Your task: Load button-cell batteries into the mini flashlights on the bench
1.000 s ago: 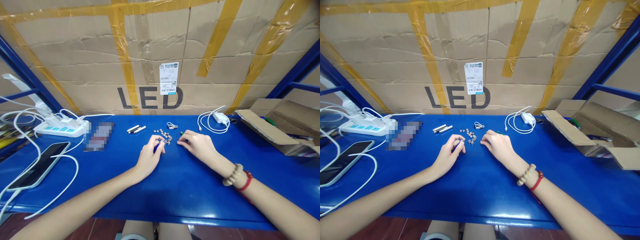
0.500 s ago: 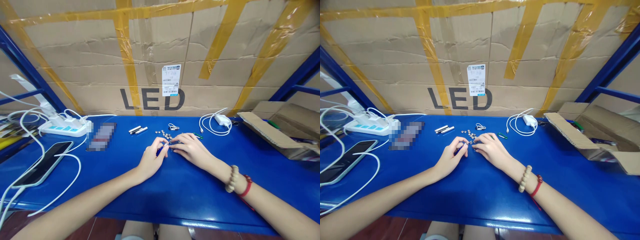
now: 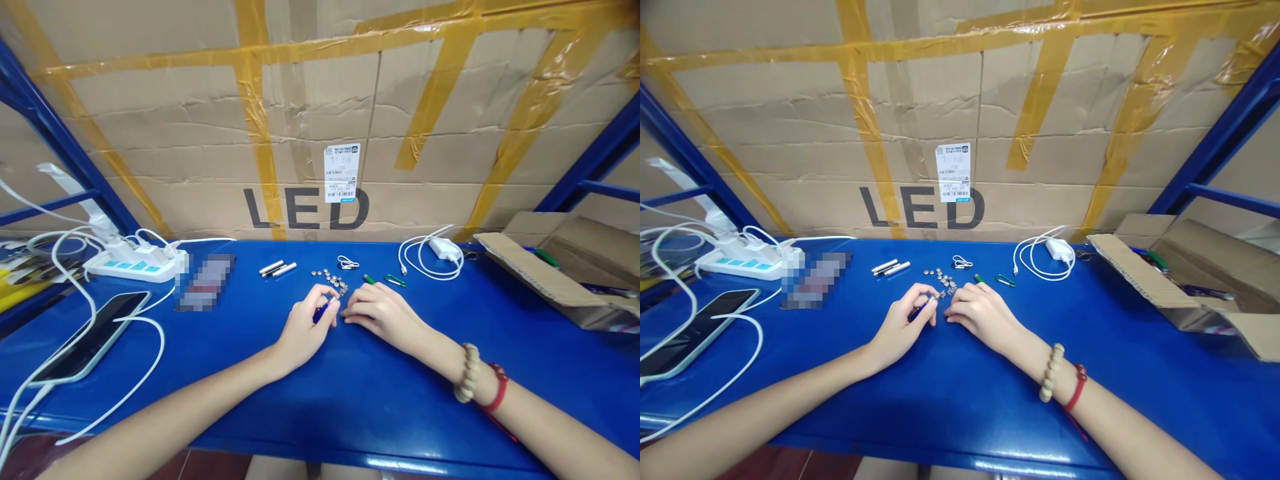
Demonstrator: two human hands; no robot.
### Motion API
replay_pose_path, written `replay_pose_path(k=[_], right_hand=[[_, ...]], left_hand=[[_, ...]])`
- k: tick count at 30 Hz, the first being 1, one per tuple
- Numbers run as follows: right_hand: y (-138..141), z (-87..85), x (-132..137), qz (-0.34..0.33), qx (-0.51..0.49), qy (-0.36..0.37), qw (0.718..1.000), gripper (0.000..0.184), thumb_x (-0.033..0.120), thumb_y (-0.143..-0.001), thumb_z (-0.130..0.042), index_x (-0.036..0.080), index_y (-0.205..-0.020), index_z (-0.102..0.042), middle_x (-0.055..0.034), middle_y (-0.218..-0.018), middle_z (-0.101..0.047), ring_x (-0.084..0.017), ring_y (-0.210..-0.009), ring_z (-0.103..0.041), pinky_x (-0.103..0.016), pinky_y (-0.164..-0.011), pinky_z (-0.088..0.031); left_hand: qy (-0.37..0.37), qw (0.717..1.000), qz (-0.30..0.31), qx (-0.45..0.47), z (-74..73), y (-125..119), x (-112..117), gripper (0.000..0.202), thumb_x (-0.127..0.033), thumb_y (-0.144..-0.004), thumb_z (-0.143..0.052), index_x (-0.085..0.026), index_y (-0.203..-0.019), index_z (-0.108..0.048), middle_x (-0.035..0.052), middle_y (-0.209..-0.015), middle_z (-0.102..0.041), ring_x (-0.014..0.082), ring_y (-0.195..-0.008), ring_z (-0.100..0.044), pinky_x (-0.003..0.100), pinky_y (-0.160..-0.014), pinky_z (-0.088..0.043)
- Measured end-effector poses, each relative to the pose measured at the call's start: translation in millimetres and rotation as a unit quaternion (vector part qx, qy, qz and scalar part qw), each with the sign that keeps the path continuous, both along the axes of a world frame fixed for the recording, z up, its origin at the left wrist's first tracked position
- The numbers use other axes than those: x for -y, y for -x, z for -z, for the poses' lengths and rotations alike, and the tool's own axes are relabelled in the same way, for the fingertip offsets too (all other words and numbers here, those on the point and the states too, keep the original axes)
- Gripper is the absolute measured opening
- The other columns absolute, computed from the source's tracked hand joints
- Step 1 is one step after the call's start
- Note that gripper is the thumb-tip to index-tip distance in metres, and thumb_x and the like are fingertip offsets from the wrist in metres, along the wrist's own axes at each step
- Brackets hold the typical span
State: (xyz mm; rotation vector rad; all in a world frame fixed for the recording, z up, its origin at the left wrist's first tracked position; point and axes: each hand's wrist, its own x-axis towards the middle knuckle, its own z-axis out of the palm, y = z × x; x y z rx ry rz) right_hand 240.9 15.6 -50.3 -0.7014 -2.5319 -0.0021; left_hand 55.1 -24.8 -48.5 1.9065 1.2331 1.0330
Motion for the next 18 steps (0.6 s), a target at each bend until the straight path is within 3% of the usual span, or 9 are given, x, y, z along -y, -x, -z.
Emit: replay_pose_path(k=[18], right_hand=[[1.5, -1.4, 2.6, 0.011, 0.011, 0.003, 1.0, 0.013, 0.026, -0.087, -0.052, 0.021, -0.084, -0.063, 0.0012, -0.077, -0.058, -0.012, -0.072, -0.05, -0.026, -0.065, -0.027]], left_hand=[[0.004, 1.0, 0.008, 0.004, -2.5, -1.5, -0.1, 0.02, -0.034, -0.091, -0.038, -0.017, -0.098, -0.045, -0.0041, -0.063, -0.055, 0.0096, -0.061, -0.052, 0.021, -0.066, -0.038]])
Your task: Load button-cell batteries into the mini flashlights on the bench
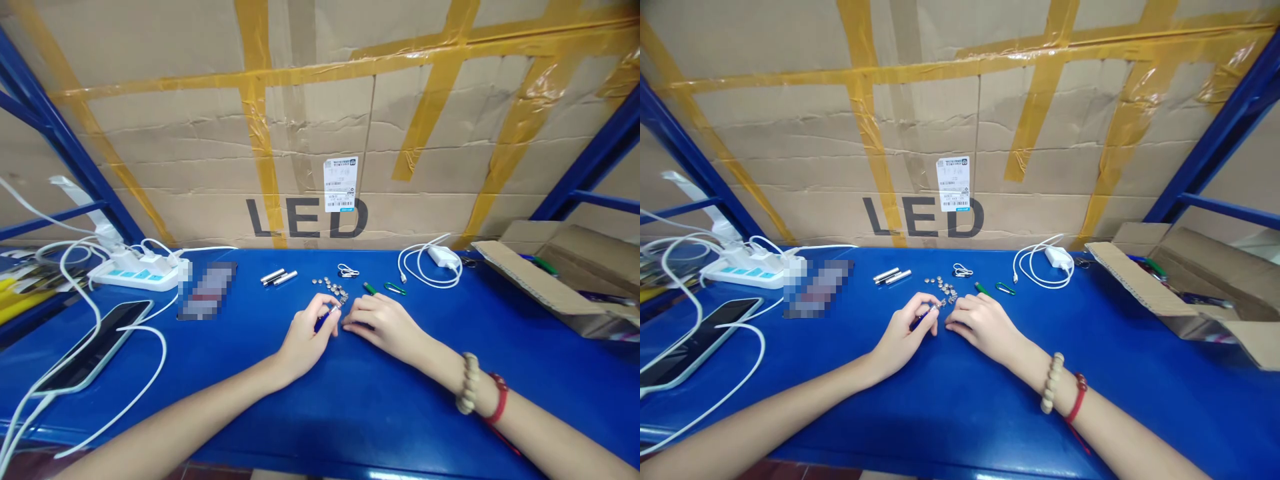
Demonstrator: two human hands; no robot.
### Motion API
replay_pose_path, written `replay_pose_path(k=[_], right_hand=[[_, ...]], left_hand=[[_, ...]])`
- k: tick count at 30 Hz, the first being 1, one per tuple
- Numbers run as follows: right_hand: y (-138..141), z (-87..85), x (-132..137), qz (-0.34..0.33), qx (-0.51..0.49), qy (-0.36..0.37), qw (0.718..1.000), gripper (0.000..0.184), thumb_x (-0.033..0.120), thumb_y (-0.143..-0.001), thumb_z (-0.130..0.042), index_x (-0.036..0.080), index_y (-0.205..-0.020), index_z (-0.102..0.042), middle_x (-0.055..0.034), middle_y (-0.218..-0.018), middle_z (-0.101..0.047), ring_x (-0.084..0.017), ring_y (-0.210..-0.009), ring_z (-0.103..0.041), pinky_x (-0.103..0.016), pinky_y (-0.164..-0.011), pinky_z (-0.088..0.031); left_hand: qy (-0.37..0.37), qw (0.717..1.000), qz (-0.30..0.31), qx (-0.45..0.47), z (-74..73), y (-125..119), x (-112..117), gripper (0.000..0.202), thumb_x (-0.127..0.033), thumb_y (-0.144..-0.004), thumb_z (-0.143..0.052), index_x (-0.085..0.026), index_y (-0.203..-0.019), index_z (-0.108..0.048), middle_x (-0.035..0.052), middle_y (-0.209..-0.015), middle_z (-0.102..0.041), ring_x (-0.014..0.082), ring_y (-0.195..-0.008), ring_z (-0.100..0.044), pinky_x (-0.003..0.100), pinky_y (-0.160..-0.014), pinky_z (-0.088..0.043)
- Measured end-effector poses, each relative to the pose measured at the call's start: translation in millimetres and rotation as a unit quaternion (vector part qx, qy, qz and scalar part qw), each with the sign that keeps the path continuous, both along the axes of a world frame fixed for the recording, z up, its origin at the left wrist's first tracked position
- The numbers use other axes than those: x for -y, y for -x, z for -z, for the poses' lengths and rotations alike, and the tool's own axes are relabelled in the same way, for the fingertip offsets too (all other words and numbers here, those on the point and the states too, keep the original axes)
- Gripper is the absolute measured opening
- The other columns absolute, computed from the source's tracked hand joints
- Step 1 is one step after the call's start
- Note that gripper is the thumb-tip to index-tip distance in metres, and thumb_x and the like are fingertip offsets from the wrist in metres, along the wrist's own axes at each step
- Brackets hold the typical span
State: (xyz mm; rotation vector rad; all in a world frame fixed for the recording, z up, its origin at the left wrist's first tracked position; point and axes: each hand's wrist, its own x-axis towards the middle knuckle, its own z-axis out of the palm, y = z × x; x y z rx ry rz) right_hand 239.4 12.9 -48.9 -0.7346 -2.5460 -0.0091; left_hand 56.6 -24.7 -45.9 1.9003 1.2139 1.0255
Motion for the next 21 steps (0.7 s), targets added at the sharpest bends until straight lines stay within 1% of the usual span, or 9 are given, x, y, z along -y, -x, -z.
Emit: replay_pose_path(k=[10, 21], right_hand=[[0.6, 0.4, -0.6, -0.004, 0.002, 0.005, 1.0, 0.013, 0.025, -0.087, -0.051, 0.021, -0.084, -0.062, 0.0011, -0.078, -0.058, -0.012, -0.072, -0.05, -0.026, -0.065, -0.028], [0.6, -0.6, -0.8, 0.008, 0.016, 0.012, 1.0, 0.012, 0.025, -0.087, -0.051, 0.02, -0.083, -0.062, 0.0003, -0.078, -0.059, -0.012, -0.073, -0.053, -0.026, -0.064, -0.029]], left_hand=[[0.003, 1.0, 0.005, 0.0, 0.1, 1.2, 1.4, 0.02, -0.034, -0.091, -0.038, -0.017, -0.099, -0.045, -0.0035, -0.064, -0.056, 0.0102, -0.062, -0.052, 0.021, -0.068, -0.038], [0.004, 1.0, 0.01, -0.003, -1.1, 0.1, 1.0, 0.02, -0.034, -0.09, -0.037, -0.017, -0.098, -0.045, -0.0032, -0.063, -0.056, 0.0107, -0.062, -0.052, 0.022, -0.069, -0.038]])
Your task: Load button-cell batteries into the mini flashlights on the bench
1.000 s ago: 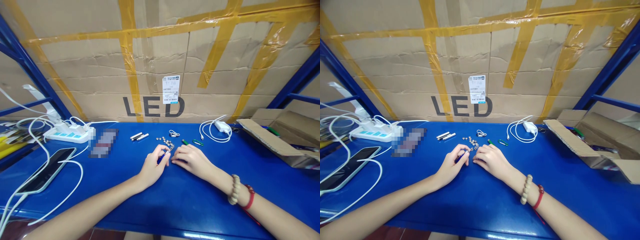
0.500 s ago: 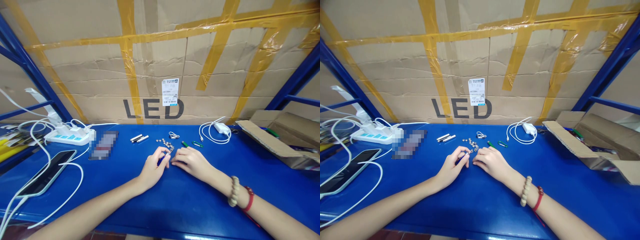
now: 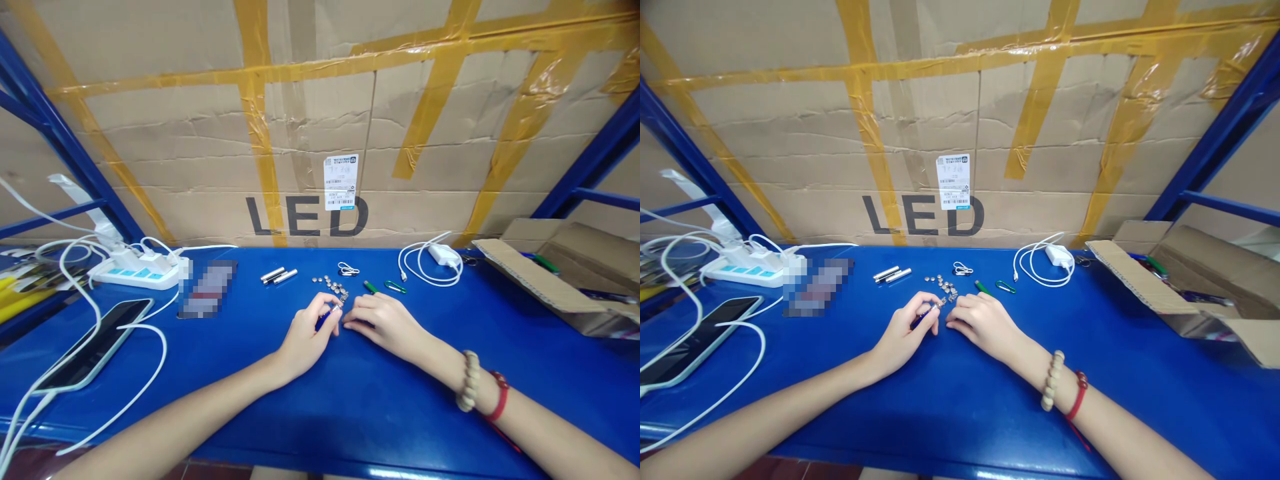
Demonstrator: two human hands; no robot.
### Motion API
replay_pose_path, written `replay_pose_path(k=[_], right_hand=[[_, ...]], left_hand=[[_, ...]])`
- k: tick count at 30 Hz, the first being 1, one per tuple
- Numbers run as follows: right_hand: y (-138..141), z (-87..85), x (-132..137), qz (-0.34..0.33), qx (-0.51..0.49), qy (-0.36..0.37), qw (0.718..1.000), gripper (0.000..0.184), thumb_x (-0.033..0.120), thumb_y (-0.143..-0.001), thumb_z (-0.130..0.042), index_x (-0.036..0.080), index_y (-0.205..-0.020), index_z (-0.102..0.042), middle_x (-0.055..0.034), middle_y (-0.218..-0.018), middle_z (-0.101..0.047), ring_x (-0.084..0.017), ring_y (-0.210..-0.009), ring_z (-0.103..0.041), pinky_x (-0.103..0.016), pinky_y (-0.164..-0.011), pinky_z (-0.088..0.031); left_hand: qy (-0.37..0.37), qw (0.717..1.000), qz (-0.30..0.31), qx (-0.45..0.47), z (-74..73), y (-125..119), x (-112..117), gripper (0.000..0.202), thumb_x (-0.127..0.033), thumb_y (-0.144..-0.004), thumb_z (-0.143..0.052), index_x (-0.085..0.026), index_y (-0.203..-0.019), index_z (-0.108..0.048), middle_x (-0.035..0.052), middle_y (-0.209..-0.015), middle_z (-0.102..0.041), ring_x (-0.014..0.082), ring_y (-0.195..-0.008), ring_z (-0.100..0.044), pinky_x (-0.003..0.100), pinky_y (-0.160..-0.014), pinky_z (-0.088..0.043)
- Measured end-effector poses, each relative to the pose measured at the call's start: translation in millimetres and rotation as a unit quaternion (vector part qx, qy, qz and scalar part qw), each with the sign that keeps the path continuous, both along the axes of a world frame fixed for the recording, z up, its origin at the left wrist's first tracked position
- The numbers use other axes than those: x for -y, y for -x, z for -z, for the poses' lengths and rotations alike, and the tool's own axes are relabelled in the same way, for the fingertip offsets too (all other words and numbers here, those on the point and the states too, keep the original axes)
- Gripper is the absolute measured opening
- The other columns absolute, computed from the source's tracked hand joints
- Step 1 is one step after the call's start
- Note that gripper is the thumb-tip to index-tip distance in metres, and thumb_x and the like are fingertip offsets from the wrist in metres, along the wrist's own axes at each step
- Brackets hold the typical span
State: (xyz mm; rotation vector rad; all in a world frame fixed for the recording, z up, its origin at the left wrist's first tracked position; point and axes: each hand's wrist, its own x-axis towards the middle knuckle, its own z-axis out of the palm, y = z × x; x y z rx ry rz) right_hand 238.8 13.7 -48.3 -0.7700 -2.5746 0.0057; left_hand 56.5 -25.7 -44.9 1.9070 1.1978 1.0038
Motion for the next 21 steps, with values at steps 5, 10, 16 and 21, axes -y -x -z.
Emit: replay_pose_path(k=[5, 10, 16, 21], right_hand=[[-0.1, 1.4, -0.2, -0.003, -0.003, -0.001, 1.0, 0.013, 0.025, -0.087, -0.051, 0.019, -0.083, -0.062, 0.0005, -0.078, -0.058, -0.012, -0.072, -0.053, -0.025, -0.063, -0.029], [-0.9, 2.9, -0.9, -0.003, -0.005, -0.001, 1.0, 0.013, 0.026, -0.087, -0.051, 0.019, -0.083, -0.061, 0.0004, -0.078, -0.059, -0.012, -0.072, -0.053, -0.025, -0.063, -0.028], [-0.2, 3.1, 0.0, -0.002, -0.001, -0.002, 1.0, 0.013, 0.026, -0.088, -0.05, 0.019, -0.086, -0.061, -0.0001, -0.078, -0.058, -0.012, -0.072, -0.052, -0.025, -0.063, -0.028], [-0.1, 4.2, -0.2, -0.001, -0.002, -0.005, 1.0, 0.013, 0.026, -0.088, -0.049, 0.018, -0.087, -0.06, 0.0001, -0.078, -0.058, -0.012, -0.072, -0.053, -0.025, -0.063, -0.028]], left_hand=[[-0.001, 1.0, 0.002, -0.001, 0.3, 1.0, 1.0, 0.02, -0.033, -0.09, -0.038, -0.017, -0.098, -0.045, -0.0032, -0.064, -0.056, 0.0103, -0.062, -0.052, 0.021, -0.068, -0.038], [-0.004, 1.0, 0.004, -0.009, 0.0, 1.9, 1.7, 0.02, -0.033, -0.091, -0.037, -0.017, -0.099, -0.046, -0.0033, -0.064, -0.056, 0.0101, -0.062, -0.053, 0.021, -0.067, -0.038], [-0.002, 1.0, 0.007, -0.01, -0.6, 1.5, 0.7, 0.021, -0.034, -0.091, -0.037, -0.017, -0.099, -0.046, -0.0027, -0.065, -0.057, 0.0107, -0.063, -0.053, 0.021, -0.066, -0.038], [-0.005, 1.0, 0.01, -0.012, -1.0, 1.6, 1.1, 0.02, -0.034, -0.091, -0.037, -0.017, -0.099, -0.045, -0.0029, -0.064, -0.056, 0.0107, -0.063, -0.053, 0.021, -0.067, -0.038]])
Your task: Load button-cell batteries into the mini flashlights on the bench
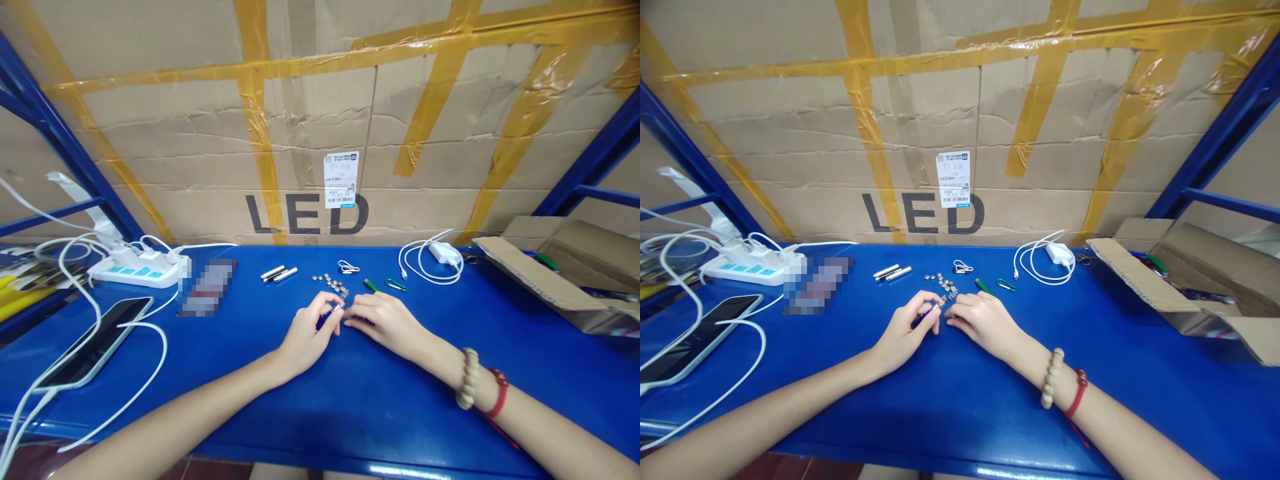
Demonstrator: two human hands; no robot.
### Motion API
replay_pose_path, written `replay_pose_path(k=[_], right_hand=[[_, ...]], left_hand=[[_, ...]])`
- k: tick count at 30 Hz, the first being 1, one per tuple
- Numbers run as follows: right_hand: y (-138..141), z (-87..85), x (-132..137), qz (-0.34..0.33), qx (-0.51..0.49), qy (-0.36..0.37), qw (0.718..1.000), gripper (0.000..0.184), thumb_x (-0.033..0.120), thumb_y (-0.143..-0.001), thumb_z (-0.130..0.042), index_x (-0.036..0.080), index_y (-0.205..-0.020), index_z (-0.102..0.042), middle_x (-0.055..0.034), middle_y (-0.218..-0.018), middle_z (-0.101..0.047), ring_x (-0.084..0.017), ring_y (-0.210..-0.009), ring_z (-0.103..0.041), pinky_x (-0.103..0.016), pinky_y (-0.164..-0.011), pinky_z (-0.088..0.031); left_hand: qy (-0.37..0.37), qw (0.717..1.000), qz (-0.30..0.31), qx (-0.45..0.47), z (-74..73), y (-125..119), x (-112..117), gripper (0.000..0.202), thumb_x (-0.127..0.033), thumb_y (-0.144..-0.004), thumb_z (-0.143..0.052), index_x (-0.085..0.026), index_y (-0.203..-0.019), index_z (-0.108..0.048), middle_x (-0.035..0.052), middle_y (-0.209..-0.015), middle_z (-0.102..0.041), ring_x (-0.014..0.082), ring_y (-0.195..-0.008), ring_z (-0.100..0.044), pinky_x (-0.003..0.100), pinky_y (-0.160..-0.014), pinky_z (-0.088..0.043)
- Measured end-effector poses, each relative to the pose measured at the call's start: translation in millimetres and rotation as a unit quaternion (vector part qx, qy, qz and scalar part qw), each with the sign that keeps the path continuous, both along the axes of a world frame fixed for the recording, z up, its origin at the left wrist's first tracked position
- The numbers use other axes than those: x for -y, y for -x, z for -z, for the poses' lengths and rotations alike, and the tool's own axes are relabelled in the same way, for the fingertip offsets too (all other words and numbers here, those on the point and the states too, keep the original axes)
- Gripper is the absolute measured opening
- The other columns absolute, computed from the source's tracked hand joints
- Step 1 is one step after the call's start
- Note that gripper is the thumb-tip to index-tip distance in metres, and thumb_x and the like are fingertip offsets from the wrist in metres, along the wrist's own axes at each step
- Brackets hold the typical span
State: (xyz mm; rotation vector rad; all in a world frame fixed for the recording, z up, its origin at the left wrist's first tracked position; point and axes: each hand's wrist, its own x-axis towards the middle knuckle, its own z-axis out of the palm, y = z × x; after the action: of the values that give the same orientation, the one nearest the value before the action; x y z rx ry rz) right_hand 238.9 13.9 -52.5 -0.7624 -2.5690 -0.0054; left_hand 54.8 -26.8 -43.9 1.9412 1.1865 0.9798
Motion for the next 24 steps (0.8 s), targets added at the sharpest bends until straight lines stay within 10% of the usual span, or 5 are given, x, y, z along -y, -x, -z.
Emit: replay_pose_path(k=[24], right_hand=[[0.6, -0.5, -0.2, 0.0, -0.002, -0.009, 1.0, 0.014, 0.026, -0.088, -0.049, 0.018, -0.083, -0.06, 0.0, -0.076, -0.058, -0.012, -0.071, -0.052, -0.025, -0.062, -0.029]], left_hand=[[-0.001, 1.0, 0.01, -0.003, 0.6, 0.0, -0.1, 0.019, -0.033, -0.09, -0.039, -0.017, -0.099, -0.046, -0.0029, -0.064, -0.057, 0.0111, -0.064, -0.054, 0.022, -0.069, -0.039]])
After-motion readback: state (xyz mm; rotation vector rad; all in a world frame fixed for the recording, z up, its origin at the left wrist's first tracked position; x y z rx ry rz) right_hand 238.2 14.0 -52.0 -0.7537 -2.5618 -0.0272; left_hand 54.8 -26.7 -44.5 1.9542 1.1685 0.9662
